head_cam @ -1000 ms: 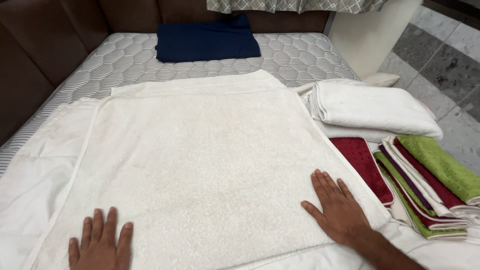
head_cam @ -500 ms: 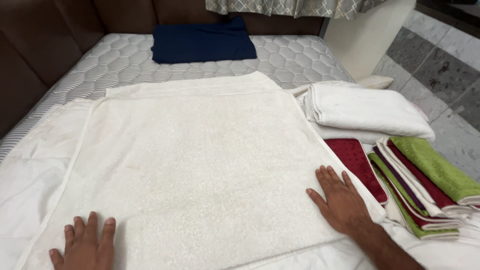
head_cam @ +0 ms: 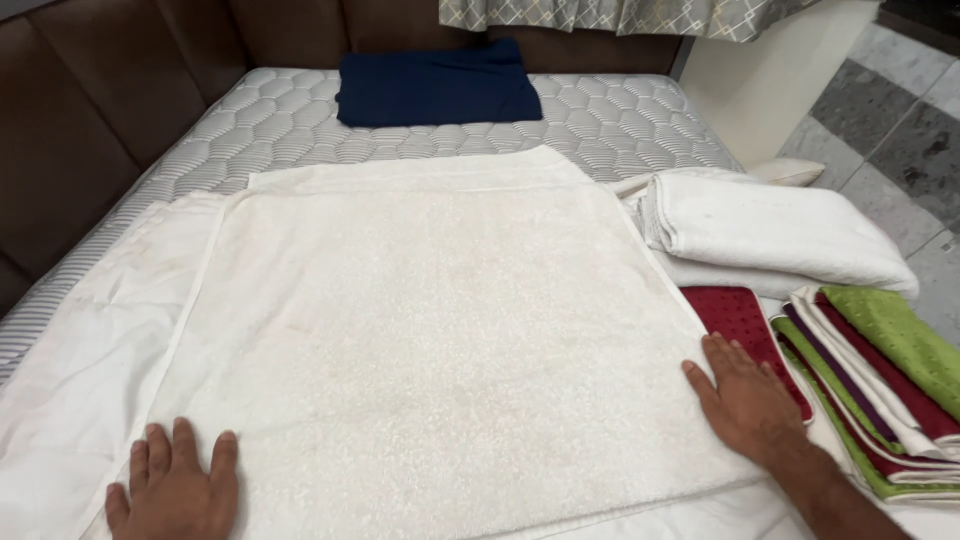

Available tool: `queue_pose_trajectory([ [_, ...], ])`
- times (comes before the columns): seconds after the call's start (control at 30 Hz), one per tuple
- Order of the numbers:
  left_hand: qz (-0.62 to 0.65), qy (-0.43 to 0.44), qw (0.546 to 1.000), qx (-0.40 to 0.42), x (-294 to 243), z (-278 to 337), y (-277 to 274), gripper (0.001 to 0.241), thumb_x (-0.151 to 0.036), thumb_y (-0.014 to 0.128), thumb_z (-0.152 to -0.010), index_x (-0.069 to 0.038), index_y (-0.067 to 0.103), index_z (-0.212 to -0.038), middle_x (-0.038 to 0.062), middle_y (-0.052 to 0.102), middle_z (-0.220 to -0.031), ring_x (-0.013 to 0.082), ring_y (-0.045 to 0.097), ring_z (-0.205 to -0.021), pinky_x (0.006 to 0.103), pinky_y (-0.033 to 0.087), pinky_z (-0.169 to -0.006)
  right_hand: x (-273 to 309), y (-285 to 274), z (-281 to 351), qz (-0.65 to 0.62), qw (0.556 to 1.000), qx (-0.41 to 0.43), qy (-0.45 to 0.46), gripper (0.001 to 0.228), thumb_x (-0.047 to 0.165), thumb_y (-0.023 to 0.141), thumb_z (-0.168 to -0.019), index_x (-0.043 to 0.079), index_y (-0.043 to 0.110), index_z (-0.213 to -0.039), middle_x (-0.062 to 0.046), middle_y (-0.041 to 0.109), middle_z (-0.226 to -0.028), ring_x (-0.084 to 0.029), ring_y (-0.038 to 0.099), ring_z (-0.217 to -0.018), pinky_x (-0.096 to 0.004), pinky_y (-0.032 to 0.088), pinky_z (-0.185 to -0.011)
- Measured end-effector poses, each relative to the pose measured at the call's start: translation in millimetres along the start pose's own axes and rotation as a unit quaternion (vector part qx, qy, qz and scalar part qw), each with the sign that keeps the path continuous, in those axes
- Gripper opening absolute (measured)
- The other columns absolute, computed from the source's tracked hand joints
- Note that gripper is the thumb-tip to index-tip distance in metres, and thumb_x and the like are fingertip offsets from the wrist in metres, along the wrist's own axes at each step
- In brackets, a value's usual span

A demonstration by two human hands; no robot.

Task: The person folds a white towel on a bed. They smooth the towel with both hands, fold it in half lengthwise, then fold it again to create a compact rectangle.

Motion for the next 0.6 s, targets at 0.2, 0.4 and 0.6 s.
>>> queue_pose_trajectory([
  [0.2, -0.067, -0.002, 0.997, 0.047, -21, 13, -65, 0.067, -0.054, 0.046, -0.098, -0.016, 0.045, -0.153, 0.008, 0.039, -0.164, 0.0276, 0.036, -0.149, 0.0559, 0.031, -0.119, 13, -26, -11, 0.055, 0.993, -0.103, -0.029, 0.061, 0.054, 0.047, -0.102, 0.011, 0.059, -0.145, -0.014, 0.061, -0.145, -0.029, 0.058, -0.135, -0.045, 0.046, -0.116],
  [0.4, 0.014, -0.045, 0.999, 0.027, -20, -15, -88, 0.052, -0.033, 0.065, -0.098, -0.011, 0.059, -0.144, 0.012, 0.059, -0.146, 0.0306, 0.057, -0.131, 0.0486, 0.049, -0.109, 1, -11, -73, -0.061, 0.988, -0.145, -0.003, 0.051, 0.041, 0.064, -0.097, 0.007, 0.07, -0.133, -0.019, 0.075, -0.111, -0.035, 0.074, -0.095, -0.049, 0.06, -0.089],
  [0.6, 0.176, -0.113, 0.978, -0.023, -18, -37, -92, 0.046, -0.032, 0.069, -0.097, -0.008, 0.064, -0.136, 0.012, 0.067, -0.133, 0.0313, 0.067, -0.115, 0.0466, 0.053, -0.1, -76, 97, -220, -0.376, 0.916, -0.134, 0.043, 0.039, 0.03, 0.065, -0.109, -0.008, 0.071, -0.117, -0.029, 0.074, -0.09, -0.041, 0.073, -0.071, -0.052, 0.062, -0.066],
])
Point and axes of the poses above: each hand's wrist, its own z-axis away from the middle knuckle, its own y-axis out of the palm, x = y × z, the point moved 2 cm from there along -z, towards the middle knuckle
